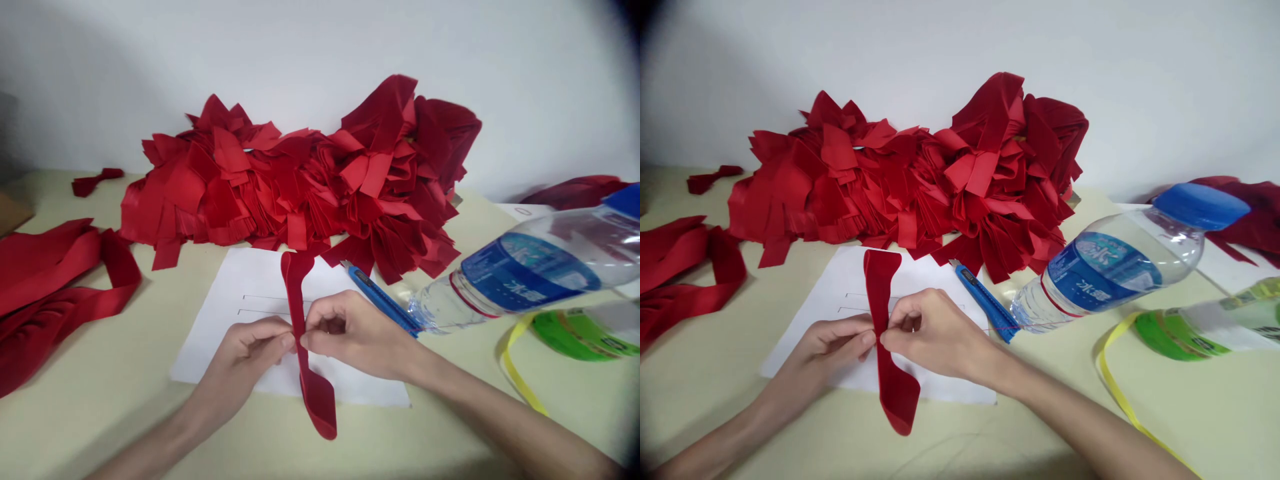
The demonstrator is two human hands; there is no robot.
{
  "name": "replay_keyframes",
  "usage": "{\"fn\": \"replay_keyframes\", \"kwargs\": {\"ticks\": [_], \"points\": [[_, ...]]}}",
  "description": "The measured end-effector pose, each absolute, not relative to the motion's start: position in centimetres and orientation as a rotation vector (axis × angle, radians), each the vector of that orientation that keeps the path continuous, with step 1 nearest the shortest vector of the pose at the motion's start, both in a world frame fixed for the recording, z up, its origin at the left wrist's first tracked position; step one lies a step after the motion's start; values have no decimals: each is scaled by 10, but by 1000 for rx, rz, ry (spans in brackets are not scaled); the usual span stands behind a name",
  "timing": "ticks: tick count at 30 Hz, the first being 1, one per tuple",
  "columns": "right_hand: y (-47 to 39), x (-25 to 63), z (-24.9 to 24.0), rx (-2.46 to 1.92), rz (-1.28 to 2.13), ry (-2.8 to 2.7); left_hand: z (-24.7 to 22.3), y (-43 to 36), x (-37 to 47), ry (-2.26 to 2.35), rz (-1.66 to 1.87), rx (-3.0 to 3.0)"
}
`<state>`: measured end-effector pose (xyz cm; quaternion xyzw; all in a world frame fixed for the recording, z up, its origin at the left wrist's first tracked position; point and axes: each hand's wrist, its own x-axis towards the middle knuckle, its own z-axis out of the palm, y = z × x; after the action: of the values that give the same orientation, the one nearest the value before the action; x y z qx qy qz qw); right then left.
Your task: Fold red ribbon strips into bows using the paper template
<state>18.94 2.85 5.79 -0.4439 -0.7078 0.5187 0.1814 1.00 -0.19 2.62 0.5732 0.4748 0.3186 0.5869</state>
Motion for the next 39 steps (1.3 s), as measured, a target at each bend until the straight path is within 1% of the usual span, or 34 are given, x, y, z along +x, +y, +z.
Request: {"fn": "replay_keyframes", "kwargs": {"ticks": [9,18,25,31,35,39], "points": [[29,187,60,-1259,1509,-1980,23,1,8,1107,722,1246],[28,185,61,-1202,1634,-1929,14,-1,9,934,757,840],[27,185,63,-1215,1608,-1899,19,-1,5,1039,768,959],[23,185,62,-1205,1565,-1909,25,-4,4,874,847,954],[23,184,59,-1214,1522,-1945,22,-3,5,951,833,938],[28,188,64,-1155,1617,-1954,18,1,5,866,802,845]]}}
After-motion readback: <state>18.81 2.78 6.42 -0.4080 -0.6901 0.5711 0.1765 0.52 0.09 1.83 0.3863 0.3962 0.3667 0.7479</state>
